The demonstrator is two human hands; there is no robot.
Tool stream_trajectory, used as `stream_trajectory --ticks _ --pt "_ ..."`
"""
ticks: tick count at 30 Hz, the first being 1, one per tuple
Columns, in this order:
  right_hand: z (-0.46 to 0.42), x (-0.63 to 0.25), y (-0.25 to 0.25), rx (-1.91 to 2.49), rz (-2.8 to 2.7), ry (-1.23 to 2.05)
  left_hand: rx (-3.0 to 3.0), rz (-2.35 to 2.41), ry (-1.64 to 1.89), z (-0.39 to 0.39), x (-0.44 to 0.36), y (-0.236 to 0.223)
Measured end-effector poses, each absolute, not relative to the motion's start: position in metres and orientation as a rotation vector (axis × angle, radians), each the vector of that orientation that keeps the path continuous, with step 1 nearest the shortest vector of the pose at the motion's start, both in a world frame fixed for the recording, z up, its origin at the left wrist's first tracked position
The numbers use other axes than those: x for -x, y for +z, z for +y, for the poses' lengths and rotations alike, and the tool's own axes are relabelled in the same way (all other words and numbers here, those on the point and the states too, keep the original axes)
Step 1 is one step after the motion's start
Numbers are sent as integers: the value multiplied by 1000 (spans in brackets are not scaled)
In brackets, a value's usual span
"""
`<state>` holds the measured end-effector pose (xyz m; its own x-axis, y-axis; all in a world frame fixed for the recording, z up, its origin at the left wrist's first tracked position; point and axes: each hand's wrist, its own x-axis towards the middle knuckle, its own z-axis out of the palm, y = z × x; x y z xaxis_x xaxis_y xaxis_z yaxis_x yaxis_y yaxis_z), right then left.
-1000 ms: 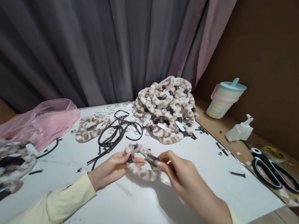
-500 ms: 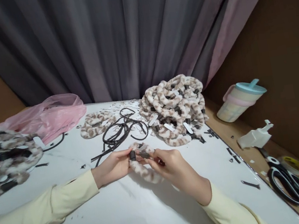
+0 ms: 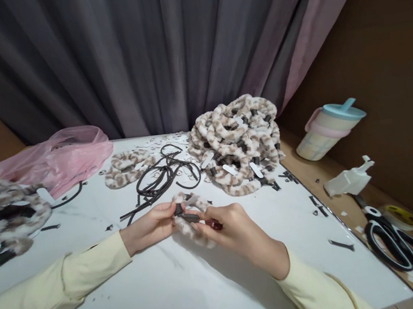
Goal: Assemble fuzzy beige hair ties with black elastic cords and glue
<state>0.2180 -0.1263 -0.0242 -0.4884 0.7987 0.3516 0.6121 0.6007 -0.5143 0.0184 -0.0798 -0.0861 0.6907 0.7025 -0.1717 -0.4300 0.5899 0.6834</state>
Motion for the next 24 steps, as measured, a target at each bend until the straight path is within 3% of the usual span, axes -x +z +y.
stream_trajectory --ticks 24 --pt "-122 -208 -31 1045 -2299 388 -549 519 763 -85 -25 -84"
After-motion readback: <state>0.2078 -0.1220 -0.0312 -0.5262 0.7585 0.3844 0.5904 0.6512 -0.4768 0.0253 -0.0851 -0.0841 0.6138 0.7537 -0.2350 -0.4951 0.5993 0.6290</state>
